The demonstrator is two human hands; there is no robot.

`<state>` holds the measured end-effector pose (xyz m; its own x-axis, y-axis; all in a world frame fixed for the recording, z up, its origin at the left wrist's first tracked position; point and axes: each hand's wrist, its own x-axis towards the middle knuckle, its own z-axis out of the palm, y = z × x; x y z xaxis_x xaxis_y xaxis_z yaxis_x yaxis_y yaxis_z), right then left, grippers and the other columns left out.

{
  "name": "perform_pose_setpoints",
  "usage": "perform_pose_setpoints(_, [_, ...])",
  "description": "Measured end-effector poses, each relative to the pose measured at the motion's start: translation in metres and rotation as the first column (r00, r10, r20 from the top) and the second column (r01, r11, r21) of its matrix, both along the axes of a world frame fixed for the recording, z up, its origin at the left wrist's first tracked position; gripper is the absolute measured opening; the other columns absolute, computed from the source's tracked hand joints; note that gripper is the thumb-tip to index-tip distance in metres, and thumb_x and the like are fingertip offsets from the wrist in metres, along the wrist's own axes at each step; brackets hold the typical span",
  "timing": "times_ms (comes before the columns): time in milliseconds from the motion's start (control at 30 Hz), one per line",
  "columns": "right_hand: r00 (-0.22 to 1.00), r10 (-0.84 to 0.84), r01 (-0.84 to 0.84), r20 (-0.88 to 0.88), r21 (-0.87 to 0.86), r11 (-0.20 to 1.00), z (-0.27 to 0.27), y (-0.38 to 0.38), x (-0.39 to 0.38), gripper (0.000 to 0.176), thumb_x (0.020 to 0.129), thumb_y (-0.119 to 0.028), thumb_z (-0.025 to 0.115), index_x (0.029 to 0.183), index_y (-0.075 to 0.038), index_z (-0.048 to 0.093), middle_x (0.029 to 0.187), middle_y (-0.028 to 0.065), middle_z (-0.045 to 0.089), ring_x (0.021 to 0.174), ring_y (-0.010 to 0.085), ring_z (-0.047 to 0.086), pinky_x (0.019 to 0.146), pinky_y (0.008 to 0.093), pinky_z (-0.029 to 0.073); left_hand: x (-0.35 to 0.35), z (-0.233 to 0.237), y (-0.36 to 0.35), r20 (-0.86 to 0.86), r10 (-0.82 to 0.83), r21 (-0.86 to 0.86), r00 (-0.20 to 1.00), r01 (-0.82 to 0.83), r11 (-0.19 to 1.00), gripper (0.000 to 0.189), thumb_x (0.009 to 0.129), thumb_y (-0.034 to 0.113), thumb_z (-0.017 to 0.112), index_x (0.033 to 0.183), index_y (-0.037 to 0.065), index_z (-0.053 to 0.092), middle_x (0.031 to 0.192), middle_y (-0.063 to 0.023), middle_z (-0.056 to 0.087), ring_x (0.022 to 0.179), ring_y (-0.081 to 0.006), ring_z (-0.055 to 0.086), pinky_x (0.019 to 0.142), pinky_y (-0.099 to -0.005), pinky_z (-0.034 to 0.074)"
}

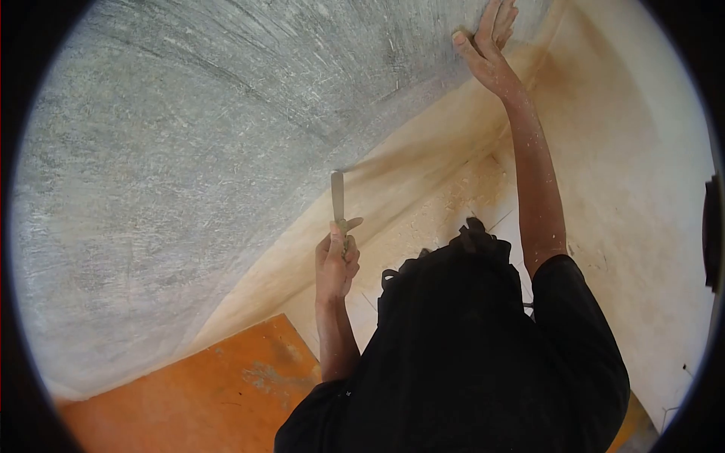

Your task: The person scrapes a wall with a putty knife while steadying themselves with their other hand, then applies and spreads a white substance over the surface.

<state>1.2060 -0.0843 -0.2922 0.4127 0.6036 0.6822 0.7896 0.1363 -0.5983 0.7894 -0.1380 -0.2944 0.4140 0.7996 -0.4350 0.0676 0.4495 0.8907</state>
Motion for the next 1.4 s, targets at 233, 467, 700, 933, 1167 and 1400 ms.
perform_pose_setpoints(233, [1.0,0.004,-0.004,-0.017,0.01,1.0,0.001,0.001,-0.008,0.093,0.102,-0.055,0.043,0.155,-0.009,-0.018,0.16,0.0199,-0.028,0.145,0.0451,-0.028,0.115,0.0584,-0.013,0.002,-0.012,0.001,-0.066,0.076,-0.011,0.995,-0.077,0.997,0.047,0.103,0.046,0.052,0.092,0.001,0.057,0.06,0.0053,0.037,0.041,-0.0012,0.028,0.034,-0.0199,0.018])
perform_pose_setpoints(467, [0.999,0.012,-0.012,-0.031,-0.015,1.0,0.003,-0.002,-0.014,0.089,0.104,-0.055,0.037,0.155,-0.01,-0.02,0.16,0.0203,-0.027,0.145,0.0449,-0.028,0.116,0.0575,-0.013,0.017,-0.019,0.003,-0.071,0.099,0.007,0.992,-0.099,0.995,0.043,0.102,0.044,0.054,0.085,0.004,0.055,0.058,0.0052,0.038,0.039,-0.0019,0.028,0.034,-0.0204,0.018])
perform_pose_setpoints(700, [0.999,0.017,-0.017,-0.037,-0.001,1.0,0.012,-0.003,-0.015,0.091,0.103,-0.056,0.037,0.154,-0.009,-0.021,0.16,0.0202,-0.028,0.145,0.0451,-0.028,0.117,0.0571,-0.012,0.034,-0.022,0.001,-0.008,0.122,-0.01,0.993,-0.122,0.992,0.043,0.102,0.04,0.057,0.078,0.005,0.057,0.055,0.0071,0.038,0.042,-0.0019,0.03,0.038,-0.0216,0.018])
perform_pose_setpoints(933, [0.999,0.006,-0.008,-0.032,-0.054,0.998,-0.001,-0.004,-0.006,0.093,0.102,-0.061,0.035,0.154,-0.008,-0.022,0.159,0.0225,-0.029,0.144,0.0457,-0.029,0.116,0.0575,-0.012,0.035,-0.027,-0.001,0.013,0.125,-0.026,0.992,-0.124,0.992,0.042,0.101,0.04,0.058,0.078,0.006,0.057,0.055,0.0064,0.04,0.042,-0.0019,0.03,0.037,-0.0214,0.018])
perform_pose_setpoints(1167, [0.998,0.021,-0.026,-0.063,-0.071,0.997,0.003,-0.001,-0.001,0.094,0.101,-0.062,0.035,0.154,-0.008,-0.022,0.158,0.0253,-0.03,0.144,0.0465,-0.028,0.116,0.057,-0.012,0.044,-0.029,0.001,-0.005,0.13,-0.007,0.991,-0.131,0.991,0.044,0.101,0.042,0.058,0.076,0.005,0.058,0.055,0.0063,0.04,0.042,-0.0022,0.032,0.038,-0.0215,0.02])
perform_pose_setpoints(1400, [0.997,0.023,-0.027,-0.068,-0.051,0.998,0.004,-0.001,-0.003,0.098,0.099,-0.065,0.037,0.154,-0.008,-0.022,0.157,0.0247,-0.031,0.143,0.0462,-0.03,0.114,0.0597,-0.013,0.054,-0.032,0.007,-0.048,0.102,0.056,0.994,-0.099,0.993,0.041,0.102,0.043,0.055,0.082,0.008,0.057,0.059,0.008,0.037,0.041,-0.0009,0.029,0.035,-0.0204,0.017])
